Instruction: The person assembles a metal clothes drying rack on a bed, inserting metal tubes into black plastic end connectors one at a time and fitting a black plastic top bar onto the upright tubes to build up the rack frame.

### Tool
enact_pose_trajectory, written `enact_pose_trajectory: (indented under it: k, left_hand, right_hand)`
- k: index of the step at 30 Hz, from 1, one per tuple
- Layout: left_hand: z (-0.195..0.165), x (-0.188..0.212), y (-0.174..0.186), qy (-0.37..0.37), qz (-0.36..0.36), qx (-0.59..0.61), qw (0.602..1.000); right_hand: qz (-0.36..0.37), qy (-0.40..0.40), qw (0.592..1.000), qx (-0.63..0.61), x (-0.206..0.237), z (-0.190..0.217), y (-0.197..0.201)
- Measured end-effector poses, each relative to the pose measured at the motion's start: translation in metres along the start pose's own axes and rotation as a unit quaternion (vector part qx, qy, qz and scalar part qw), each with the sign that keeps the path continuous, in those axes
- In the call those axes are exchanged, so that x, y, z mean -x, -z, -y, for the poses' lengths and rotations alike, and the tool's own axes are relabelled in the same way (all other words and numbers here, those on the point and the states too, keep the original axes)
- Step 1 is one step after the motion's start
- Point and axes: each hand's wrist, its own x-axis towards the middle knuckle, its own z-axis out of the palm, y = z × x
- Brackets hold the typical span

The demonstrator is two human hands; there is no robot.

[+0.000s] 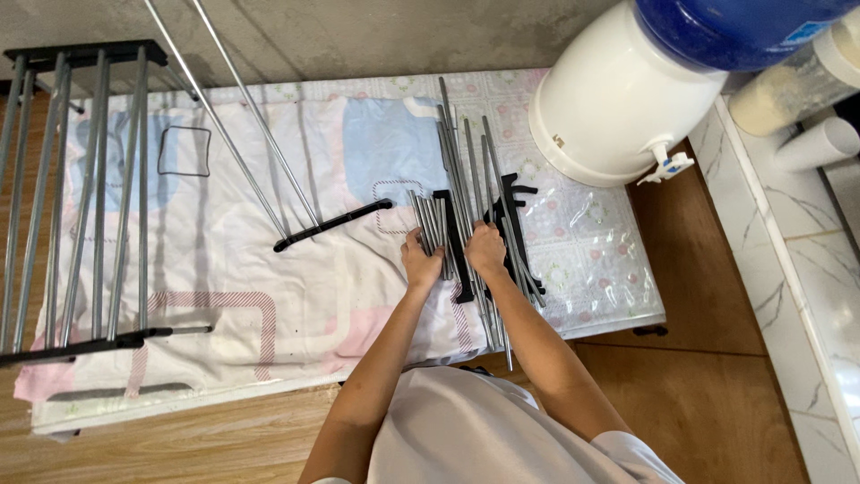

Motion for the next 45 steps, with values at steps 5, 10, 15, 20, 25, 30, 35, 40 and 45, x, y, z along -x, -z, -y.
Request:
enact_pose_trajectory:
  k: [5,10,15,20,25,30,35,40,45]
  left_hand:
    - [0.005,-0.002,0.004,-0.044,-0.043,-0.034,0.998]
    - [0.001,-0.019,0.035,0.007,0.044,0.171,0.984]
    - [0.007,-0.019,0.081,-0.035,0.073,0.247,0.966]
    - [0.018,-0.031,0.140,-0.056,0.052,0.154,0.985]
    - [0.041,-0.047,0.186,0.006,0.031,0.134,0.990]
    - [0.059,-0.088,0.235,-0.137,-0.141,0.067,0.978]
    - [0.056,-0.137,0.279,0.013,-0.165,0.027,0.986]
    - [0.046,-0.174,0.279,-0.101,-0.123,-0.044,0.986]
    - [0.037,-0.200,0.277,-0.039,0.001,-0.051,0.998]
  right_hand:
    - [-0.060,0.076,0.987,-0.129,-0.009,-0.007,0.003]
    - [0.190,-0.013,0.821,-0.538,0.007,0.010,-0.008]
    - [0.202,0.063,0.834,-0.510,0.029,0.055,-0.037]
    - [0.224,0.117,0.812,-0.526,0.064,0.111,-0.081]
    - [0.235,0.126,0.844,-0.465,0.077,0.161,-0.103]
    - [0.189,0.145,0.875,-0.421,0.072,0.197,-0.123]
    - [0.130,0.085,0.868,-0.472,0.057,0.228,-0.137]
    - [0.106,0.070,0.867,-0.482,0.052,0.243,-0.145]
    - [0.073,0.041,0.869,-0.488,0.054,0.246,-0.146]
